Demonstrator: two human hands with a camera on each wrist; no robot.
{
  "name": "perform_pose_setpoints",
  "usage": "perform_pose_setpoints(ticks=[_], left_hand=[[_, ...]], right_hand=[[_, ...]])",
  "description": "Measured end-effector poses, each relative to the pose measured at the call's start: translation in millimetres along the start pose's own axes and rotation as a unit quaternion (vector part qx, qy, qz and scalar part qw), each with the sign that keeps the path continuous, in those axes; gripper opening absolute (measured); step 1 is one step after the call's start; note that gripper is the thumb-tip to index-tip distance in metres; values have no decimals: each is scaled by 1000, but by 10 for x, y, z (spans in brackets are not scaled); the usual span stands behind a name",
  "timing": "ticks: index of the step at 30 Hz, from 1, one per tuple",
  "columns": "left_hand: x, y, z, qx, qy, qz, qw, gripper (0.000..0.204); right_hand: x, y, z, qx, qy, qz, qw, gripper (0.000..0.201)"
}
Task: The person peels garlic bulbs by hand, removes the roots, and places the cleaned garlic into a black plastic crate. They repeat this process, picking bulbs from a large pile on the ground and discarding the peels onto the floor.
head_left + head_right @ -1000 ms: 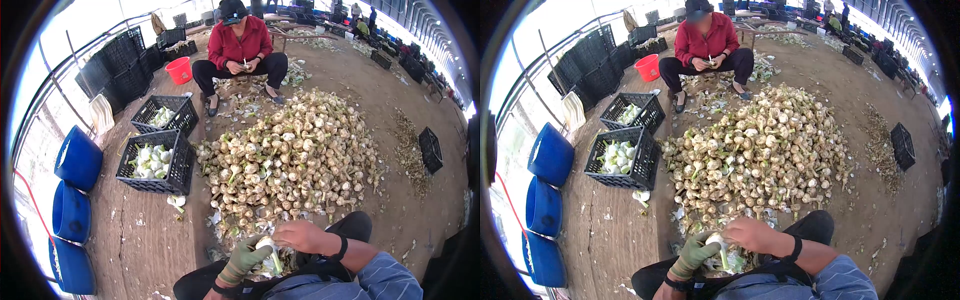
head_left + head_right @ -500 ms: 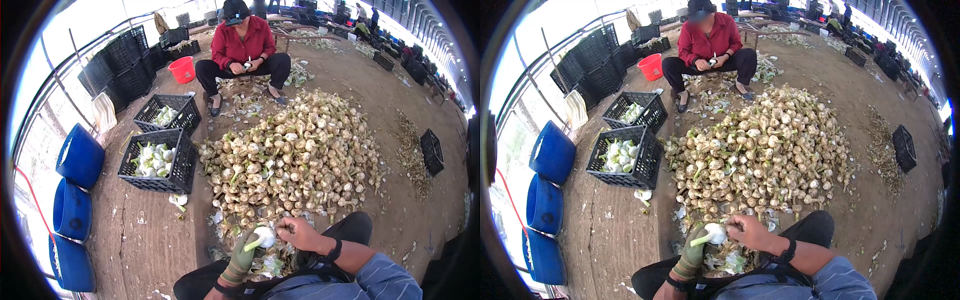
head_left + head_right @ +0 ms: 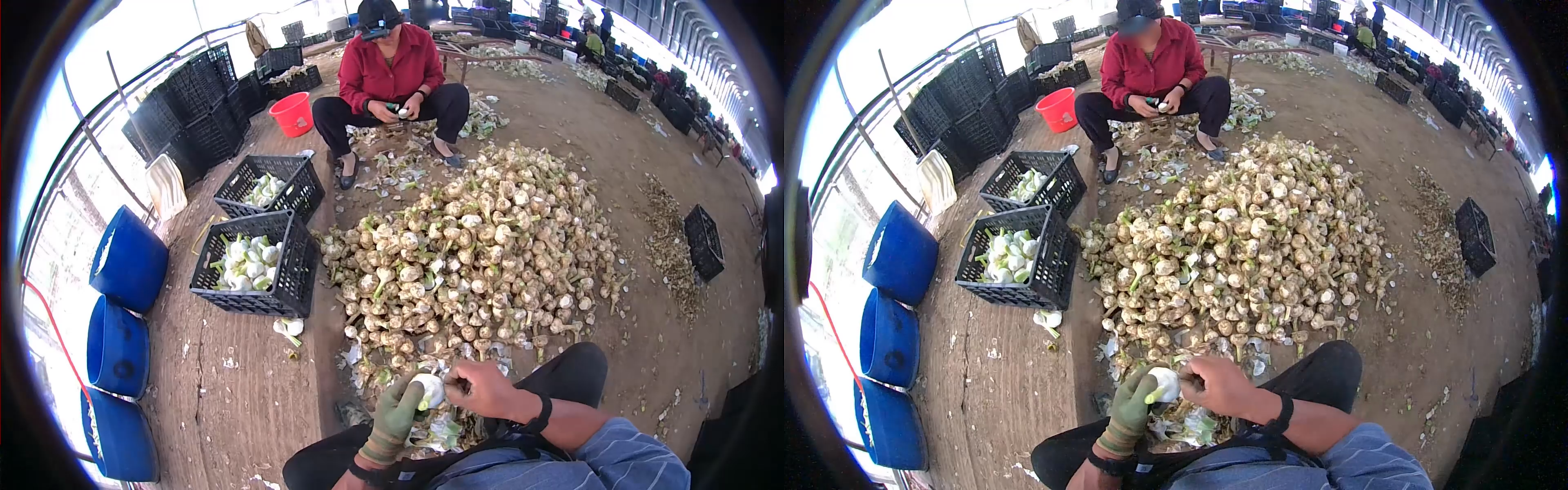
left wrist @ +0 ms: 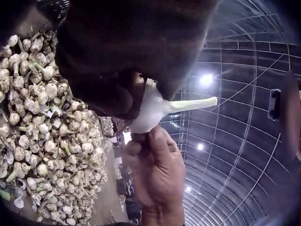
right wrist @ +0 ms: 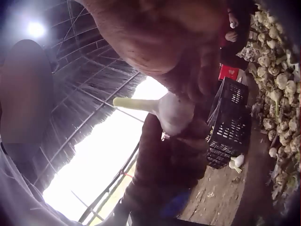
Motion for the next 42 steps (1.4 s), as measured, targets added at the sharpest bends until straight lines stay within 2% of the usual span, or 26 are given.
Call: perform_pose_setpoints(ticks=[3, 6, 7, 9, 10, 11, 12, 13, 15, 18, 19, 21, 24, 26, 28, 31, 32, 33, 34, 36, 37, 38, 39, 40, 41, 42], left_hand=[[-30, -80, -38, -38, 102, 26, 994, 45], [68, 11, 51, 144, 66, 14, 987, 53], [76, 14, 71, 134, 79, 2, 988, 56], [32, -80, 47, -44, 141, 46, 988, 54], [25, -111, 44, -132, 170, 67, 974, 53], [43, -73, 112, -79, 108, 96, 986, 47], [47, -95, 90, -50, 87, 96, 990, 45], [56, -118, 67, -20, 67, 96, 993, 42], [72, -142, 88, -9, 57, 83, 995, 40], [52, -131, 33, 36, 31, 23, 999, 52], [29, -173, -32, 130, 10, 13, 991, 44], [71, -151, 63, -20, 88, 27, 996, 40], [83, -140, 117, -15, 79, 4, 997, 38], [138, -88, 214, -195, 136, -10, 971, 38], [146, -158, 94, -220, 148, 27, 964, 28], [70, -215, -3, -144, 137, 41, 979, 22], [53, -216, 3, -98, 128, 40, 986, 26], [54, -221, 35, -138, 110, 40, 984, 29], [58, -232, 67, -123, 111, 50, 985, 28], [78, -217, 185, -93, 115, 70, 987, 28], [230, -114, 402, -264, 268, 99, 921, 20], [164, -215, 269, -117, 188, 97, 970, 17], [67, -329, 88, 33, 102, 91, 990, 16], [11, -405, -84, 182, 14, 81, 980, 14], [13, -417, -77, 192, 19, 78, 978, 14], [22, -424, -78, 202, 23, 77, 976, 14]], right_hand=[[8, 223, 224, -212, 139, -40, 966, 21], [27, 264, 211, -371, 277, -36, 885, 21], [13, 275, 190, -342, 242, -37, 907, 21], [12, 309, 146, -281, 172, -39, 943, 19], [9, 324, 117, -272, 161, -51, 947, 18], [5, 332, 70, -263, 149, -63, 951, 18], [0, 345, 31, -253, 137, -76, 955, 17], [34, 407, 59, -335, 210, -103, 913, 19], [55, 449, 94, -416, 245, -115, 868, 19], [97, 481, 169, -557, 279, -113, 774, 19], [127, 505, 251, -608, 278, -117, 735, 19], [118, 432, 198, -701, 274, -118, 648, 21], [122, 254, 151, -681, 267, -106, 674, 24], [142, 190, 174, -688, 240, -119, 675, 27], [147, 98, 65, -687, 213, -118, 685, 27], [200, -8, -147, -639, 187, -154, 730, 20], [226, -23, -182, -626, 145, -185, 744, 18], [277, -40, -200, -610, 104, -217, 755, 16], [311, -50, -239, -593, 61, -249, 763, 15], [257, -129, -477, -607, -18, -278, 744, 22], [247, -131, -451, -590, -14, -299, 750, 24], [226, -126, -402, -573, -11, -320, 755, 26], [162, -31, -326, -416, 54, -353, 836, 29], [90, 53, -205, -244, 118, -373, 887, 33], [68, 191, 42, 43, 54, -339, 938, 39], [51, 229, 97, 65, 53, -262, 961, 41]])
Point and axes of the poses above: each hand's wrist, its own x-axis away from the middle knuckle, its own y-axis out of the palm, z = x × y, the point moved 4 cm from there along -x, towards the middle knuckle
